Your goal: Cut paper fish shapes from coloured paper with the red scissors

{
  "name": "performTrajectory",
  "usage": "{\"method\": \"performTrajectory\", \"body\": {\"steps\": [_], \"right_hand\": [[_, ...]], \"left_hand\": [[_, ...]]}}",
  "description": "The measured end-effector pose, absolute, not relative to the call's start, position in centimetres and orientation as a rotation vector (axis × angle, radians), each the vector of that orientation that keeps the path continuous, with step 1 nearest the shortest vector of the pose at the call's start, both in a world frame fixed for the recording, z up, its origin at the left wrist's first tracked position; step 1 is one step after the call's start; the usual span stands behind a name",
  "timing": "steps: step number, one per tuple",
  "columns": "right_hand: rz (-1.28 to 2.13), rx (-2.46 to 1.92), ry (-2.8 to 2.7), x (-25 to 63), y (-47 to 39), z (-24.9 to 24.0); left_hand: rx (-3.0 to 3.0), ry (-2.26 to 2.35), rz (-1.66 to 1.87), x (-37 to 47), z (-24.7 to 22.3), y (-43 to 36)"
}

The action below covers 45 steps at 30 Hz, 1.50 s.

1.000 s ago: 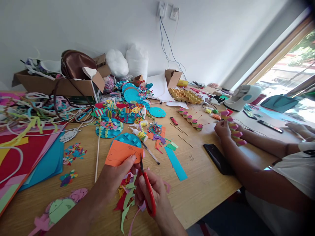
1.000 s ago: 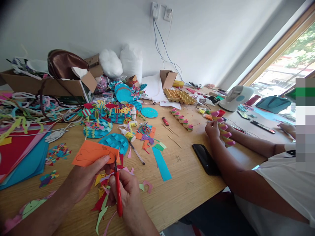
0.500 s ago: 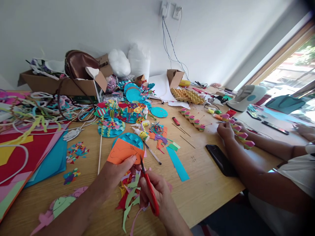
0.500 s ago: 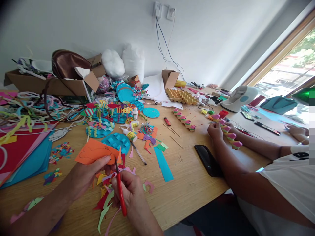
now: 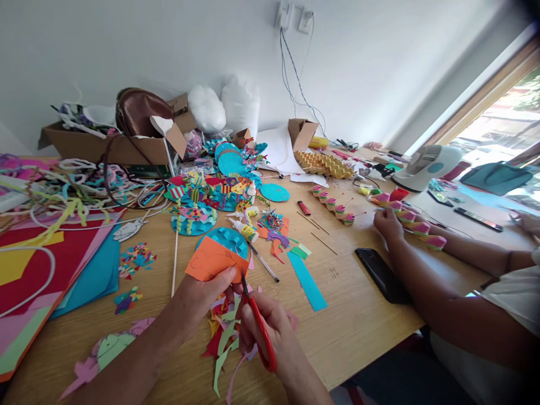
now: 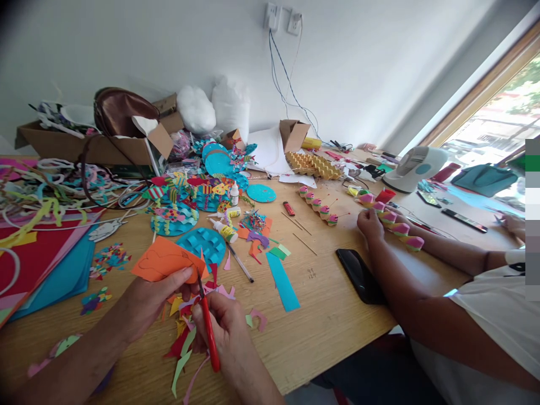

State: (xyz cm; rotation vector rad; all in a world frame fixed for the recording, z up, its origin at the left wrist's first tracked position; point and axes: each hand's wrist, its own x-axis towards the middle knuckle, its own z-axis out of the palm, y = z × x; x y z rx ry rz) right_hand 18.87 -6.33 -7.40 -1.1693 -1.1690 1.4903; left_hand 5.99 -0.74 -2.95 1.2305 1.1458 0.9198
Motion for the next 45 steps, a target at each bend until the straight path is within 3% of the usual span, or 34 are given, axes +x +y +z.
{"method": "performTrajectory", "body": {"steps": [45], "right_hand": [[1.581,-1.207,-1.165,19.0,-6.6,-7.3]], "left_hand": [[1.159,0.911,0.744,4.6,-2.9,-0.5]]}}
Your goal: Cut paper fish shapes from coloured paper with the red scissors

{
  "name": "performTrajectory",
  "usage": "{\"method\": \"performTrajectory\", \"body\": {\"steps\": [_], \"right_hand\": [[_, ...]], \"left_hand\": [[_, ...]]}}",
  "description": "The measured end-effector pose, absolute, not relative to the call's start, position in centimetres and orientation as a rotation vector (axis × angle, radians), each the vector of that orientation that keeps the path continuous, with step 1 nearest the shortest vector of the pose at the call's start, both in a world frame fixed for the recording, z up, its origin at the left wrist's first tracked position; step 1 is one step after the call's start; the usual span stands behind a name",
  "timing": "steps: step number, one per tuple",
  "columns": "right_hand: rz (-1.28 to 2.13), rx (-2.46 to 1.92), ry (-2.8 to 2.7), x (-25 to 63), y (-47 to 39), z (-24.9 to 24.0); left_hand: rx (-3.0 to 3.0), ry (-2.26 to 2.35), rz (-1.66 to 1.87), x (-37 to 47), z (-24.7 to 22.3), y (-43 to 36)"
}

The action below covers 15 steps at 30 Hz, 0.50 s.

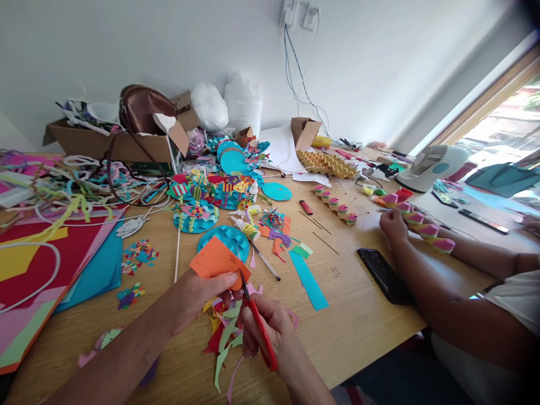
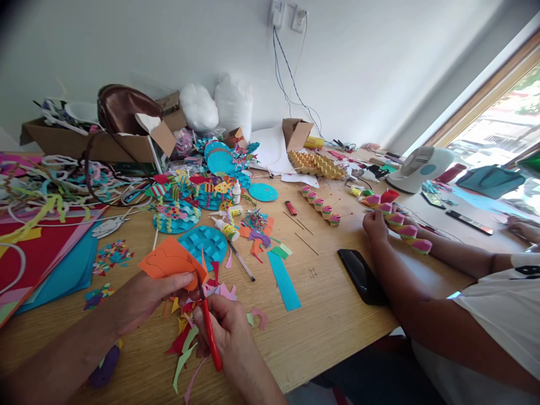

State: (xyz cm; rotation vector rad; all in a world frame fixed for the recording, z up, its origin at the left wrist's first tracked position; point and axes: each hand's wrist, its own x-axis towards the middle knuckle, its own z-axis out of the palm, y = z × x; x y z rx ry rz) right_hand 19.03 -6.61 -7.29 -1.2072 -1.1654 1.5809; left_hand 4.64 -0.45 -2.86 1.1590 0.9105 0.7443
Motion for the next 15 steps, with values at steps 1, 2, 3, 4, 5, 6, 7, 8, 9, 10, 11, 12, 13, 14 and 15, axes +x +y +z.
{"method": "performTrajectory", "body": {"steps": [1,2,3,4,5,6,7,8,9,10,11,12,13,14,15], "right_hand": [[1.583,-1.215,-1.168,19.05,-6.65,-7.40],[1.582,-1.223,-1.171,19.07,-6.69,-7.51],[1.580,-1.229,-1.177,19.09,-6.74,-7.61],[1.575,-1.237,-1.186,19.10,-6.77,-7.67],[1.570,-1.243,-1.197,19.11,-6.80,-7.71],[1.566,-1.247,-1.206,19.12,-6.83,-7.72],[1.564,-1.252,-1.212,19.11,-6.84,-7.71],[1.567,-1.253,-1.212,19.10,-6.85,-7.70],[1.573,-1.251,-1.208,19.08,-6.86,-7.69],[1.580,-1.246,-1.201,19.05,-6.87,-7.69],[1.585,-1.241,-1.195,19.02,-6.87,-7.71],[1.587,-1.236,-1.191,19.01,-6.88,-7.74],[1.586,-1.231,-1.188,19.00,-6.89,-7.80],[1.583,-1.227,-1.189,19.00,-6.90,-7.87],[1.580,-1.225,-1.191,19.02,-6.91,-7.95]], "left_hand": [[1.155,0.913,0.739,4.61,-2.75,-0.49],[1.153,0.912,0.731,4.54,-2.67,-0.50],[1.155,0.907,0.721,4.45,-2.63,-0.49],[1.161,0.902,0.716,4.35,-2.61,-0.46],[1.165,0.895,0.712,4.24,-2.61,-0.43],[1.169,0.890,0.712,4.14,-2.61,-0.39],[1.173,0.885,0.713,4.05,-2.61,-0.36],[1.178,0.882,0.716,3.99,-2.59,-0.33],[1.185,0.881,0.721,3.94,-2.57,-0.31],[1.192,0.878,0.723,3.92,-2.53,-0.30],[1.201,0.879,0.721,3.92,-2.50,-0.29],[1.209,0.886,0.720,3.93,-2.47,-0.28],[1.216,0.892,0.714,3.95,-2.46,-0.28],[1.218,0.896,0.709,3.97,-2.47,-0.27],[1.212,0.899,0.706,3.99,-2.50,-0.27]]}}
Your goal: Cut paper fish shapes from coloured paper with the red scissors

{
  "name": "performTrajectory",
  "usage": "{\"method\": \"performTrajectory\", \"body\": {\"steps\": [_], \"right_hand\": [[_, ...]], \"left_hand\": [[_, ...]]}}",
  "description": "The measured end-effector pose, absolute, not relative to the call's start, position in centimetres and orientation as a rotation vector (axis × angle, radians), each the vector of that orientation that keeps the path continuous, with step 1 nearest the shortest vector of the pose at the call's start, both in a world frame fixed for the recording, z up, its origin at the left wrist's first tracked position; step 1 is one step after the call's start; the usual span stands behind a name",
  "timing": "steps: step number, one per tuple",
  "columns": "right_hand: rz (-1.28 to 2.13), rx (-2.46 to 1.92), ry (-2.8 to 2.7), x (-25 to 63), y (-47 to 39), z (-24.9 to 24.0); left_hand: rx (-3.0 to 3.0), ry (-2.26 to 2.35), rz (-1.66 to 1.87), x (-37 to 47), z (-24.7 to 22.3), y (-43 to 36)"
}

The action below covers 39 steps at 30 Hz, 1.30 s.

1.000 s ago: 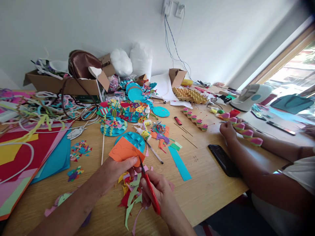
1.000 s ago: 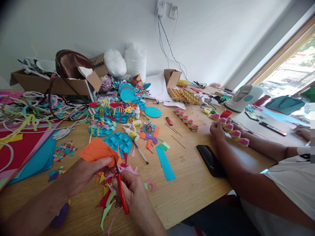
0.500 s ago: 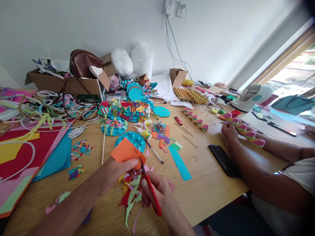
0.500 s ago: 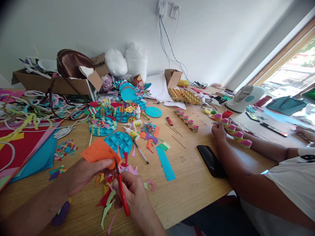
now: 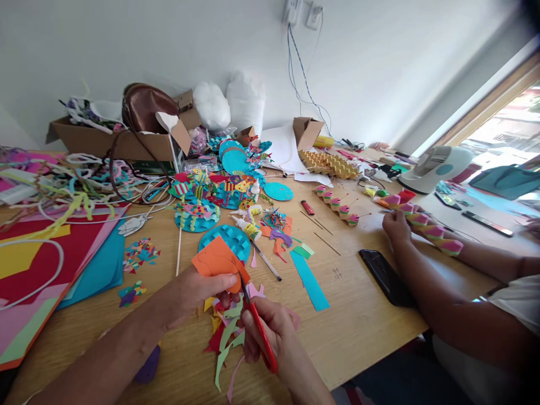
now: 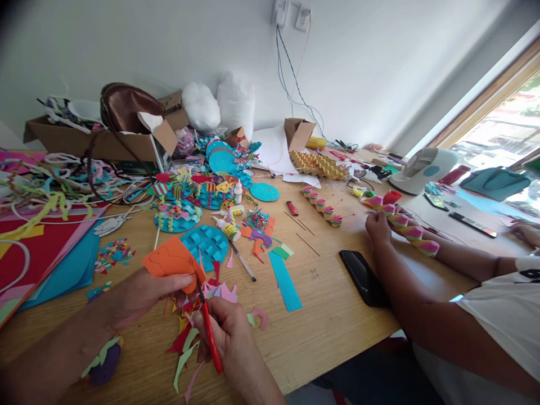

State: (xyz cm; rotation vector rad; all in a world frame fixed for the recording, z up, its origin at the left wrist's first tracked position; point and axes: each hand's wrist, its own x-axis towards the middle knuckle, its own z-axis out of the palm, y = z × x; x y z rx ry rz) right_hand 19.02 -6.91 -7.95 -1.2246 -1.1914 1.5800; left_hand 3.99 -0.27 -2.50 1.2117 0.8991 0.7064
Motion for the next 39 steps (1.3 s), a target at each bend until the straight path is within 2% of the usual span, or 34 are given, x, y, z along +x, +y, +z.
{"method": "performTrajectory", "body": {"steps": [39], "right_hand": [[1.553,-1.293,-1.205,19.1,-6.8,-8.4]], "left_hand": [[1.140,1.002,0.621,4.1,-3.5,0.0]]}}
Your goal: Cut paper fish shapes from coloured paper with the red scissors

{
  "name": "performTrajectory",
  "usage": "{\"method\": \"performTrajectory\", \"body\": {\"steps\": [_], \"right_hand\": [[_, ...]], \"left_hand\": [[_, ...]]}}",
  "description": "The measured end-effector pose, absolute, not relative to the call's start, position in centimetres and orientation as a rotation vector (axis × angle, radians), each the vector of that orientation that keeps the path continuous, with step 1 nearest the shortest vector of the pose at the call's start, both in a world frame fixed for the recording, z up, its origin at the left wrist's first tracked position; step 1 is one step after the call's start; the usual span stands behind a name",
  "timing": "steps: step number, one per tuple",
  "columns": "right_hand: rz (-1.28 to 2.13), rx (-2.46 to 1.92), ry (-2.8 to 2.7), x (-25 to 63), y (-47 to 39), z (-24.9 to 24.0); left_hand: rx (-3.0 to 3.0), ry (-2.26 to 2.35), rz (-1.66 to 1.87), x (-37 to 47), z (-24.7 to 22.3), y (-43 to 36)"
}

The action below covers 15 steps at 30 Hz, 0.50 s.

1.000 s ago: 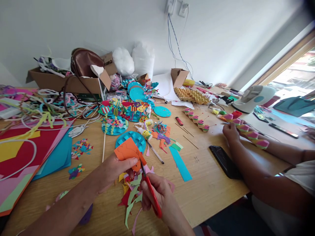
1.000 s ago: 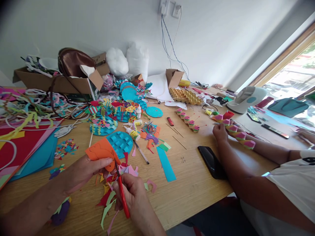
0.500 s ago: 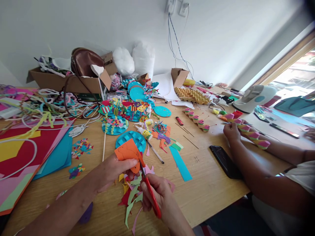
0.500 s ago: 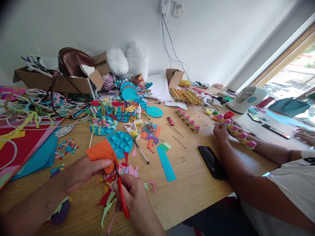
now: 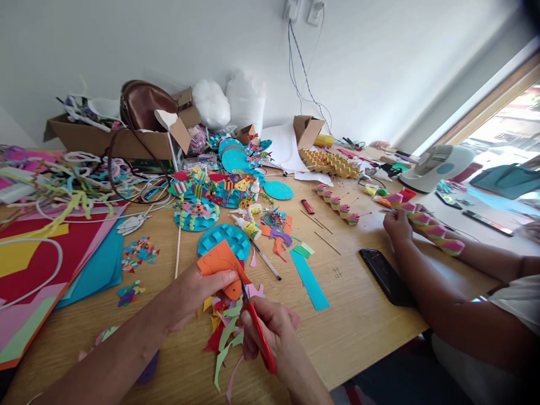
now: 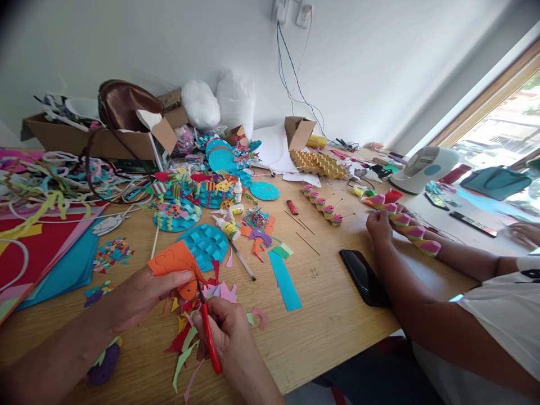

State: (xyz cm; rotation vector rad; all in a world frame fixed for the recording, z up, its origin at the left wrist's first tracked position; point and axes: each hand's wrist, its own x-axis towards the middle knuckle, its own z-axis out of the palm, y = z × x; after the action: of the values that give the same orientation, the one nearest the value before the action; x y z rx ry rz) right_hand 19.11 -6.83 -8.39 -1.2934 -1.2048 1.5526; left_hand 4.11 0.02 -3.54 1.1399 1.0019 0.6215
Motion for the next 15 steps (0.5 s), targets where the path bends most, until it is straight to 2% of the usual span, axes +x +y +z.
{"method": "performTrajectory", "body": {"steps": [15], "right_hand": [[1.554,-1.311,-1.219,19.32,-6.68,-8.34]], "left_hand": [[1.124,0.952,0.644,4.01,-3.58,0.20]]}}
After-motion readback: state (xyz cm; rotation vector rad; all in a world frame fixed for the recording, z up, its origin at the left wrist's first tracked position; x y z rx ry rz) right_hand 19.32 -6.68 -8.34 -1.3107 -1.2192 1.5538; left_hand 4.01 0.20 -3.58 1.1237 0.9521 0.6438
